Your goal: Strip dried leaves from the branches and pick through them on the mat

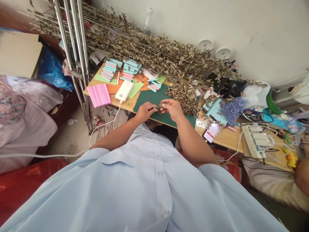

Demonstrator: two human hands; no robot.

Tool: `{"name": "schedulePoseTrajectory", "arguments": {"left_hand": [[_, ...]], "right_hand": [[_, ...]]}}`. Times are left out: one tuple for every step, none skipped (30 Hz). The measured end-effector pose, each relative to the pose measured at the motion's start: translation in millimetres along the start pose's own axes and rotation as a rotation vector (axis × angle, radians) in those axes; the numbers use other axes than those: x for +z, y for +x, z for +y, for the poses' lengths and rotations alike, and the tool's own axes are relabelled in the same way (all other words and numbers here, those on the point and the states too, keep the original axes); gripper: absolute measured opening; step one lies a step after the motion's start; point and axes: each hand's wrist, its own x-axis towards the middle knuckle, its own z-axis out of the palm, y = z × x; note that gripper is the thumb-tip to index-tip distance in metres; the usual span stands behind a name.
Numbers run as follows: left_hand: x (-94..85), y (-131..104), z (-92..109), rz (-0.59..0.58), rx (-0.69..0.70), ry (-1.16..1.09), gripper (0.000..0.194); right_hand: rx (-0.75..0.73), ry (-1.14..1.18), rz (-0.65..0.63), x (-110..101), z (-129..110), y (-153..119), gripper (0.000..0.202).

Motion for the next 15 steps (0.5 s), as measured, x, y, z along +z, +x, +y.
{"name": "schedulePoseTrajectory", "arguments": {"left_hand": [[0.7,-0.6,-1.1,0.009,0.013,0.003,0.027],[1.4,-1.3,-2.1,0.022,0.021,0.007,0.028],[2.0,-2.0,-2.9,0.034,0.025,0.01,0.028],[2.6,-2.7,-3.6,0.042,0.026,0.012,0.029],[3.0,-3.5,-4.0,0.048,0.026,0.011,0.029],[3.3,-4.2,-4.4,0.049,0.026,0.008,0.029],[3.6,-4.9,-4.7,0.046,0.025,0.003,0.029],[3.9,-5.5,-5.0,0.04,0.022,-0.001,0.029],[4.1,-6.1,-5.4,0.036,0.016,-0.001,0.03],[4.4,-6.6,-5.9,0.033,0.011,0.0,0.03],[4.7,-7.0,-6.4,0.034,0.009,0.001,0.031],[5.0,-7.4,-7.0,0.037,0.012,-0.001,0.032],[5.2,-7.6,-7.5,0.04,0.018,-0.006,0.033],[5.4,-7.8,-7.9,0.042,0.025,-0.01,0.034],[5.6,-7.9,-8.2,0.044,0.03,-0.011,0.035]], "right_hand": [[-0.021,-0.009,-0.004,5.2,0.0,-1.0,0.035],[-0.046,-0.032,0.001,10.0,0.6,-1.6,0.036],[-0.07,-0.067,0.014,14.2,1.7,-1.9,0.036],[-0.091,-0.107,0.029,17.8,3.2,-2.2,0.035],[-0.109,-0.149,0.045,20.8,4.9,-2.5,0.034],[-0.126,-0.188,0.058,23.1,6.7,-3.1,0.033],[-0.142,-0.222,0.067,24.9,8.4,-3.9,0.032],[-0.158,-0.252,0.073,26.2,9.8,-5.2,0.032],[-0.176,-0.281,0.077,27.2,11.0,-7.0,0.032],[-0.196,-0.308,0.08,28.0,11.7,-9.2,0.031],[-0.219,-0.333,0.082,28.8,12.1,-11.7,0.03],[-0.243,-0.358,0.085,29.6,12.1,-14.4,0.029],[-0.267,-0.386,0.09,30.4,11.9,-17.1,0.028],[-0.292,-0.419,0.094,31.1,11.6,-19.8,0.026],[-0.317,-0.453,0.097,31.8,11.3,-22.2,0.024]]}}
